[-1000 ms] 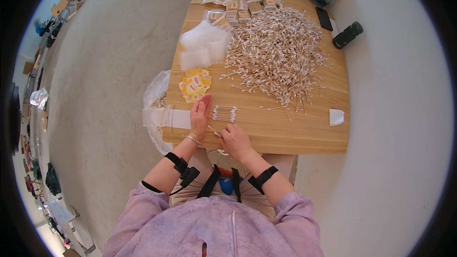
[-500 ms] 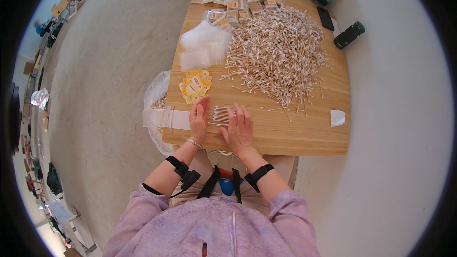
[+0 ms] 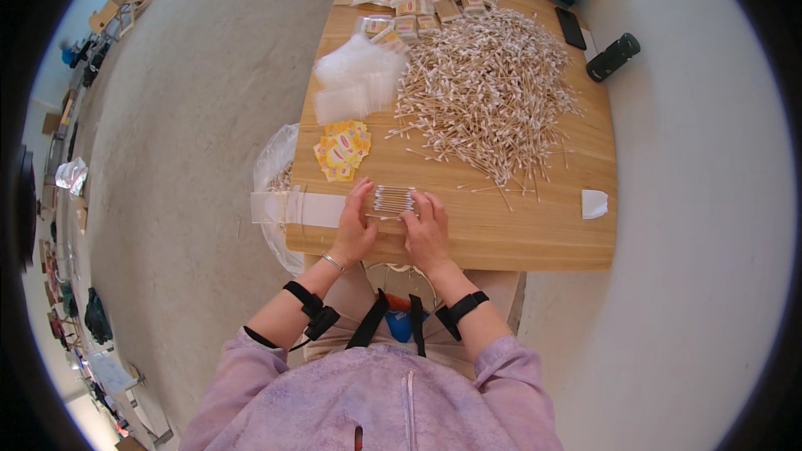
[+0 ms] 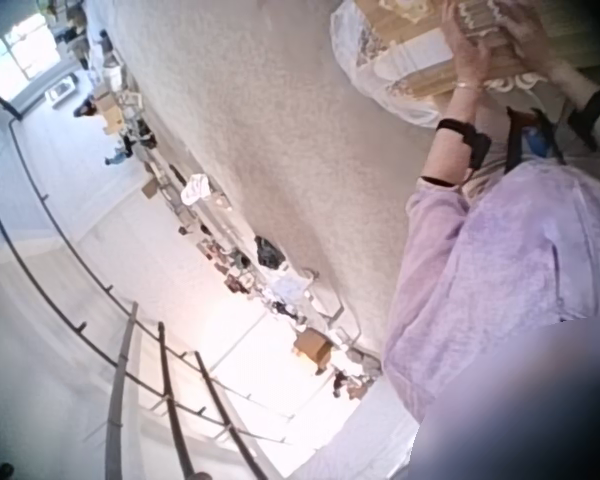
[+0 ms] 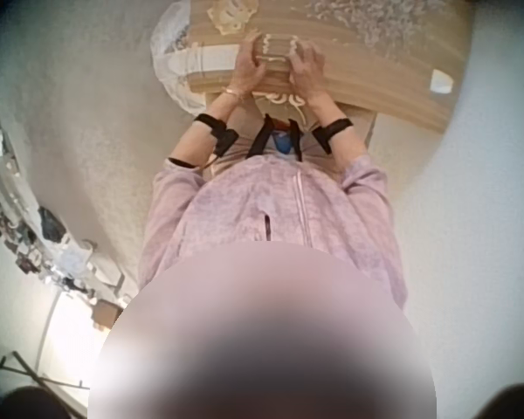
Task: The recorder is counting out and packaging cotton swabs into small plastic bags.
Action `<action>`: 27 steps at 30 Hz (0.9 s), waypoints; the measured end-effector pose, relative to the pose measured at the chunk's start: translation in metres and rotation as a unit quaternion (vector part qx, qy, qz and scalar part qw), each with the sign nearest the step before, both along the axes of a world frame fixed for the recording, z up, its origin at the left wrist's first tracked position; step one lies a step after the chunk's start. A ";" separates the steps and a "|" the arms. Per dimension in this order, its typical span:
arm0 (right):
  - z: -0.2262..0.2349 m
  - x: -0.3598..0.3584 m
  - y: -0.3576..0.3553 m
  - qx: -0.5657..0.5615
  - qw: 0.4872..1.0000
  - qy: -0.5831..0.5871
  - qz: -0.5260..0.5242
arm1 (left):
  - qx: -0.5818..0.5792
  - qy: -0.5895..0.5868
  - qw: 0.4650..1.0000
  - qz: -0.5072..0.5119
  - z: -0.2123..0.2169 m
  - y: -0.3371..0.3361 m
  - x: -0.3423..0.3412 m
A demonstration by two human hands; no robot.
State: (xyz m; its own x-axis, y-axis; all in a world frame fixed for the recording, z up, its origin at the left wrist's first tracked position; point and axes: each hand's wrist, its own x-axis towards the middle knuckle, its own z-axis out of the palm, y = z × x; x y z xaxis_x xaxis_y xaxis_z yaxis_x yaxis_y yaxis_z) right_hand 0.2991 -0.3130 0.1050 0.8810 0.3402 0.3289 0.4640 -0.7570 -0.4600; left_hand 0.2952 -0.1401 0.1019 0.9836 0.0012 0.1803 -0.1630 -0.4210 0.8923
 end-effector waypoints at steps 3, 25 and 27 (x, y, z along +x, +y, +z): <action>0.004 0.005 0.001 -0.013 1.000 0.007 0.003 | 0.032 -0.003 0.999 -0.021 0.003 0.003 -0.001; 0.001 0.000 0.021 -0.068 0.997 0.023 -0.042 | -0.065 0.013 0.997 0.027 -0.015 -0.003 0.005; 0.001 0.001 0.022 -0.043 0.997 0.041 -0.045 | -0.173 0.040 0.983 0.038 -0.018 0.000 0.012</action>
